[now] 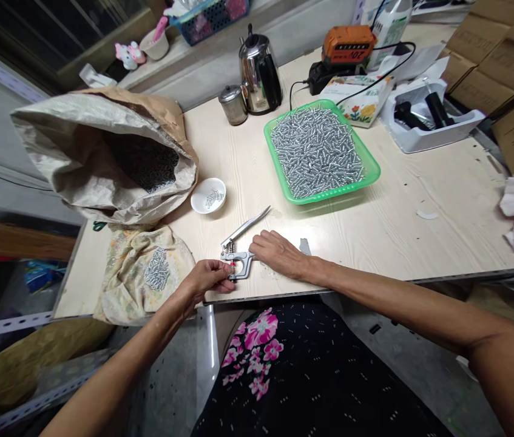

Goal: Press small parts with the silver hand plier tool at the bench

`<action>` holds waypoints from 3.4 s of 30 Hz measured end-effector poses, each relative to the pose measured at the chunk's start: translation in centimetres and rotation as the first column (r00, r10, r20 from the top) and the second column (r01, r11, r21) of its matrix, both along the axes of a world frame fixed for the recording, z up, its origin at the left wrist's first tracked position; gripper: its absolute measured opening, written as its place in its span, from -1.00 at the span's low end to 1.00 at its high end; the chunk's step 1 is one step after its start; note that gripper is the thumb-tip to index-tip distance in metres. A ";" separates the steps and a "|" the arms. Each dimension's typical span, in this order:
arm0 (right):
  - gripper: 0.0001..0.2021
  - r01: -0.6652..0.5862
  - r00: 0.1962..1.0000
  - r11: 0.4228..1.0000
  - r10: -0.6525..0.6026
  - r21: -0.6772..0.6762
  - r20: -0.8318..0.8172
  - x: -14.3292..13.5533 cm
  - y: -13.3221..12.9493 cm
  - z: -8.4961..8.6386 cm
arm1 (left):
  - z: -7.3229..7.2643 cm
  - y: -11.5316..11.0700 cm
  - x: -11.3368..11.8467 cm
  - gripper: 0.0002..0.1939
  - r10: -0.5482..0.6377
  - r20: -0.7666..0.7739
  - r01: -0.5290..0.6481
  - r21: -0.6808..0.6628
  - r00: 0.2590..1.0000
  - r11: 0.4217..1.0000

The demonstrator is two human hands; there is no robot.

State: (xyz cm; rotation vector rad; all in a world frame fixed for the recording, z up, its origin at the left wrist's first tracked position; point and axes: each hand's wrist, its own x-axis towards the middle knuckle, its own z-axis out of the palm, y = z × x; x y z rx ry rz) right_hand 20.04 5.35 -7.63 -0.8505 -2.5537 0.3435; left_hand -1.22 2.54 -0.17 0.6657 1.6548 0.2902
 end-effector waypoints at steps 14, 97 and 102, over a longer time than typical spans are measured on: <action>-0.24 0.119 0.989 0.992 -0.115 -0.039 0.093 1.7 2.0 2.9 | -0.8 -0.2 -0.7 -0.82 -0.055 -0.016 0.055 -0.019 0.998 0.998; -0.73 0.066 0.998 0.996 -0.066 0.065 -0.001 -0.6 -1.3 0.7 | -0.8 0.9 -15.9 -0.80 -0.055 -0.995 0.741 0.024 0.082 0.671; -0.75 0.082 0.996 0.995 -0.080 0.050 -0.041 -0.8 -1.5 1.5 | -1.0 1.2 -15.6 -0.79 -0.086 -0.992 0.675 -0.005 0.087 0.738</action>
